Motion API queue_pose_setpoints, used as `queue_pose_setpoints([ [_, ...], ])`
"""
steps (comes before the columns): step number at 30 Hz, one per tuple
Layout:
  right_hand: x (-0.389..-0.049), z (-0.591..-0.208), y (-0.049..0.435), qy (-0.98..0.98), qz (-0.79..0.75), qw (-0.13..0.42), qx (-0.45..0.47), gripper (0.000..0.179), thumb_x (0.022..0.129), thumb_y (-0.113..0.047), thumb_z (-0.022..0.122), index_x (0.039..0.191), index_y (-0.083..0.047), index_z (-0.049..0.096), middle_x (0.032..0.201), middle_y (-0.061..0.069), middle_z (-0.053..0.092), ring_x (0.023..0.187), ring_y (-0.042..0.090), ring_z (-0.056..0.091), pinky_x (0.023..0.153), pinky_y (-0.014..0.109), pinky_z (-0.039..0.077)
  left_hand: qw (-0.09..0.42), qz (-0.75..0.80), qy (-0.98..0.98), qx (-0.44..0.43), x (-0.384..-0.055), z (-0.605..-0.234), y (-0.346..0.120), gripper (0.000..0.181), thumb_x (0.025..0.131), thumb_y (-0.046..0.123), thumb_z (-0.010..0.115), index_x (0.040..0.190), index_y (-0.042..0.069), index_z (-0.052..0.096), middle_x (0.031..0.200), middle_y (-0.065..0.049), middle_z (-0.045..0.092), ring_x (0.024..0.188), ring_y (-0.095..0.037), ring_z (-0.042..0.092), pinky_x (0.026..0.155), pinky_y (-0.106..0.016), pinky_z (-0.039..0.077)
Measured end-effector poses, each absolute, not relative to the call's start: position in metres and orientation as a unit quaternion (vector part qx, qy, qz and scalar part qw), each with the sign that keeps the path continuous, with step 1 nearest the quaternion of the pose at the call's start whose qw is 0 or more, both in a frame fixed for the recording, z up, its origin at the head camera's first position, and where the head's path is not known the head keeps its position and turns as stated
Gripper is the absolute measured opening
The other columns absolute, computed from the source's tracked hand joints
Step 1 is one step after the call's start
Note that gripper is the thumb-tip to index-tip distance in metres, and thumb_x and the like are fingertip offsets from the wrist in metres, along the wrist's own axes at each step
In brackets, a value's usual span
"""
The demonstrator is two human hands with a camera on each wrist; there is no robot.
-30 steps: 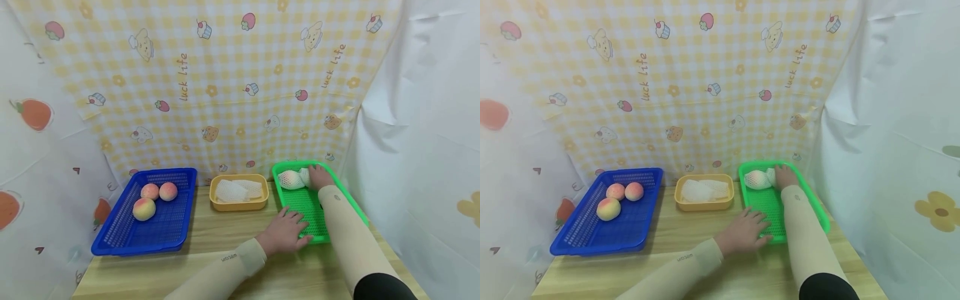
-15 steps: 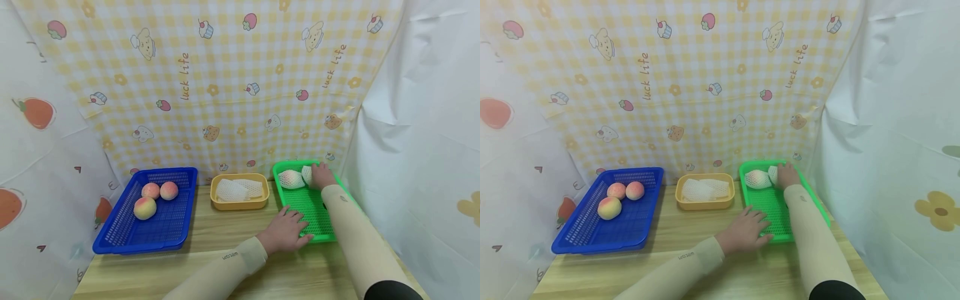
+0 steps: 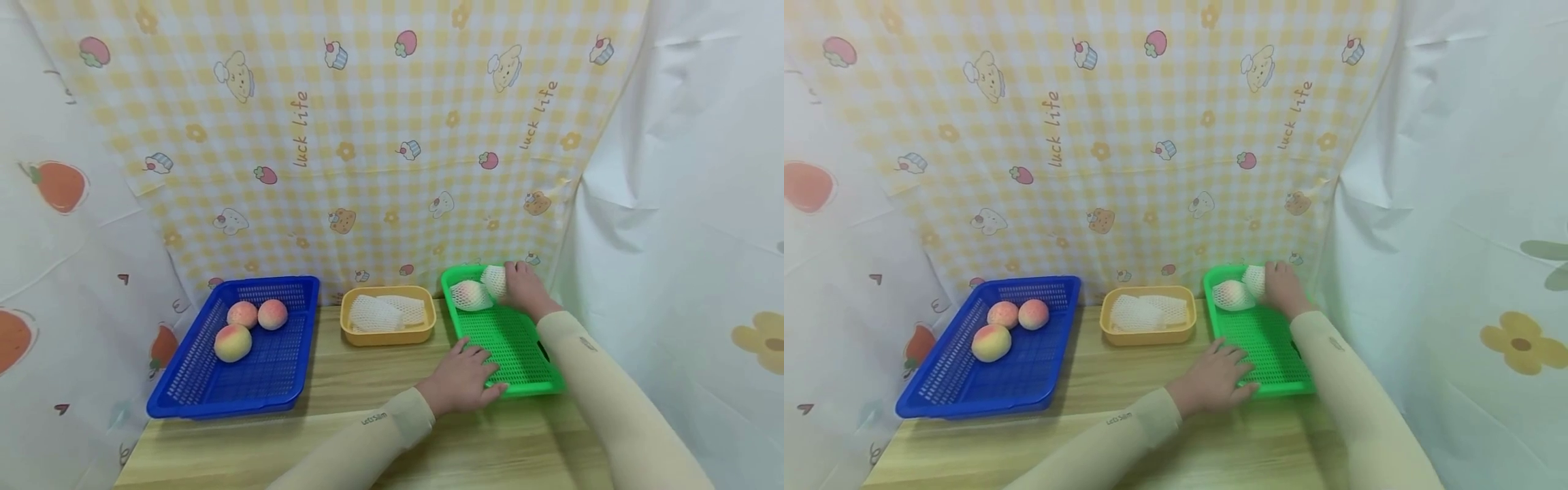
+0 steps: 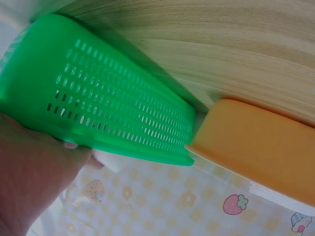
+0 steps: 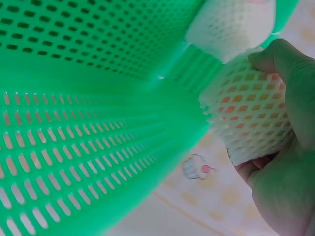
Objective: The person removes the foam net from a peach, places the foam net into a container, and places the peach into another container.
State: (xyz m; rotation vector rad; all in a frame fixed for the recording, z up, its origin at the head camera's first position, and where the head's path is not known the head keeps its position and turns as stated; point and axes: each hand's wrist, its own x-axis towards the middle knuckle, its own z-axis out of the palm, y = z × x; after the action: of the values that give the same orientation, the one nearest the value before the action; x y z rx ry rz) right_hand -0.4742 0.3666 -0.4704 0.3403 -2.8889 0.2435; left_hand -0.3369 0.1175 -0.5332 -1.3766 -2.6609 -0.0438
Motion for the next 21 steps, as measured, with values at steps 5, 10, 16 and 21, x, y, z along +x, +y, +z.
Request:
queue_pose_setpoints([
  [5,-0.457,-0.462,0.363,-0.977,0.097,0.121,0.146,0.085,0.082,-0.015,0.090,0.150,0.011,0.046,0.129,0.036,0.051,0.117,0.049,0.051,0.093,0.065,0.052,0.074,-0.012,-0.885,-0.459,-0.337,-0.532,0.117,0.070,0.115,0.067,0.018,0.152,0.032,0.067,0.157,0.007,0.061,0.152,-0.016,0.049,0.133,-0.050,0.024],
  [10,-0.433,-0.454,0.356,-0.972,0.137,0.113,0.154,0.088,0.081,-0.014,0.092,0.154,0.007,0.047,0.129,0.030,0.052,0.110,0.042,0.053,0.087,0.059,0.055,0.067,-0.010,-0.888,-0.455,-0.336,-0.531,0.117,0.069,0.115,0.067,0.020,0.152,0.032,0.066,0.157,0.008,0.061,0.152,-0.016,0.049,0.133,-0.050,0.024],
  [16,-0.410,-0.449,0.351,-0.960,0.192,0.116,0.167,0.088,0.082,-0.011,0.091,0.156,-0.001,0.047,0.132,0.027,0.050,0.111,0.041,0.054,0.084,0.059,0.058,0.060,-0.011,-0.891,-0.451,-0.334,-0.529,0.117,0.068,0.115,0.068,0.021,0.152,0.032,0.066,0.156,0.009,0.061,0.151,-0.015,0.049,0.133,-0.049,0.023],
  [21,-0.398,-0.446,0.344,-0.952,0.216,0.118,0.183,0.087,0.083,-0.011,0.091,0.156,-0.005,0.046,0.136,0.028,0.049,0.113,0.042,0.056,0.082,0.059,0.059,0.062,-0.018,-0.889,-0.453,-0.336,-0.531,0.116,0.070,0.115,0.068,0.021,0.151,0.029,0.067,0.155,0.010,0.062,0.151,-0.015,0.049,0.133,-0.049,0.024],
])
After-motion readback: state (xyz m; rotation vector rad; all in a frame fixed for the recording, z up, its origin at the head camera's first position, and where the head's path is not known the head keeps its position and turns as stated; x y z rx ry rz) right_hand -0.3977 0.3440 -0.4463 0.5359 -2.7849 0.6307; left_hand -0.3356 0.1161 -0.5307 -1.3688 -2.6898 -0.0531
